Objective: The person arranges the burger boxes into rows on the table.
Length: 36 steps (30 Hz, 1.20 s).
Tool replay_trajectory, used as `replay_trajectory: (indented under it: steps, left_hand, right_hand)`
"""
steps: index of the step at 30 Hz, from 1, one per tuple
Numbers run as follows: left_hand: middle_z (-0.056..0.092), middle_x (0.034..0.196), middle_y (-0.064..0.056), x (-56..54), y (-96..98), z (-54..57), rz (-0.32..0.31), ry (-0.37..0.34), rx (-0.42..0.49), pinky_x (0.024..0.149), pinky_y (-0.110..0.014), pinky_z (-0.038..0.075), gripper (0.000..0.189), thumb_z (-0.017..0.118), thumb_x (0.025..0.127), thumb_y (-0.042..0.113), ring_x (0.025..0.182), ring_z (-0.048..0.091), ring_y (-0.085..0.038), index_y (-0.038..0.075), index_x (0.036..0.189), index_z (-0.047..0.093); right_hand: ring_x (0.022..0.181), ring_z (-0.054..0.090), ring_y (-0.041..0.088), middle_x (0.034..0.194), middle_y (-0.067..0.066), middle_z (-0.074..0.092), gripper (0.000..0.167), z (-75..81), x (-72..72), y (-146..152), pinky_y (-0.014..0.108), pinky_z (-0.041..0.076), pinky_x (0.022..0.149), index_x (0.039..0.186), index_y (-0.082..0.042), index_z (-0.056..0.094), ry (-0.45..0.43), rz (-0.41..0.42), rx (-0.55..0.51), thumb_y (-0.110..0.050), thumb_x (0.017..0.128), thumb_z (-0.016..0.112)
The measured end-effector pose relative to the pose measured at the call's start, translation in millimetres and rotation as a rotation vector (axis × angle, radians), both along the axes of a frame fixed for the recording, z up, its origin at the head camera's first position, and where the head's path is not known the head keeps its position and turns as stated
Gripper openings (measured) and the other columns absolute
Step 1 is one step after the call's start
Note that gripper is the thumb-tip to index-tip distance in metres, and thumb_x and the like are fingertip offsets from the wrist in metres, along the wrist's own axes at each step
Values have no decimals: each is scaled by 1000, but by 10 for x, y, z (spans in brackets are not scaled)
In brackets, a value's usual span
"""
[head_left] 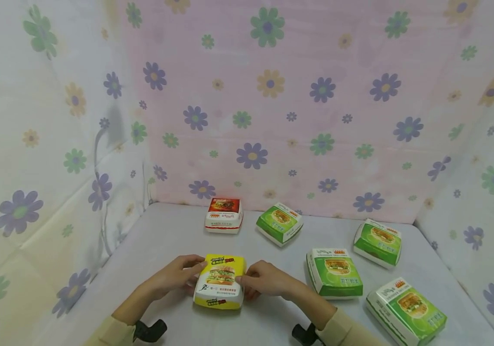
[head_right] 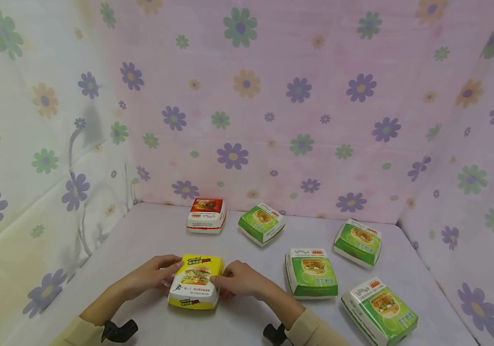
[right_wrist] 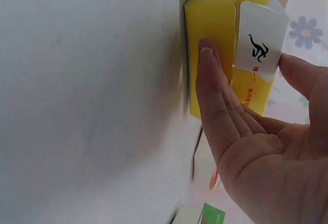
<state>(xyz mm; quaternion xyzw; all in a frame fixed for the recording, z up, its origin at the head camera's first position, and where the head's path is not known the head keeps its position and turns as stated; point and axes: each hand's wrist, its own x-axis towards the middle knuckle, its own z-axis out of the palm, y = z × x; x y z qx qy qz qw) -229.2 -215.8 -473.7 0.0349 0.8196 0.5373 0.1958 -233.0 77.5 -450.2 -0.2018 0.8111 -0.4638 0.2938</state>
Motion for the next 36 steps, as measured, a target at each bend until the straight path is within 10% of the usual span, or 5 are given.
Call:
replay_trajectory:
  steps: [36]
  left_hand:
    - [64, 131, -15, -516, -280, 72, -57, -15, 7, 88, -42, 59, 71, 54, 105, 47, 103, 68, -25, -5, 151, 41]
  right_hand:
    - [79, 70, 24, 85, 9, 73, 36, 58, -340, -264, 41, 60, 79, 98, -4, 70, 82, -63, 37, -39, 102, 61]
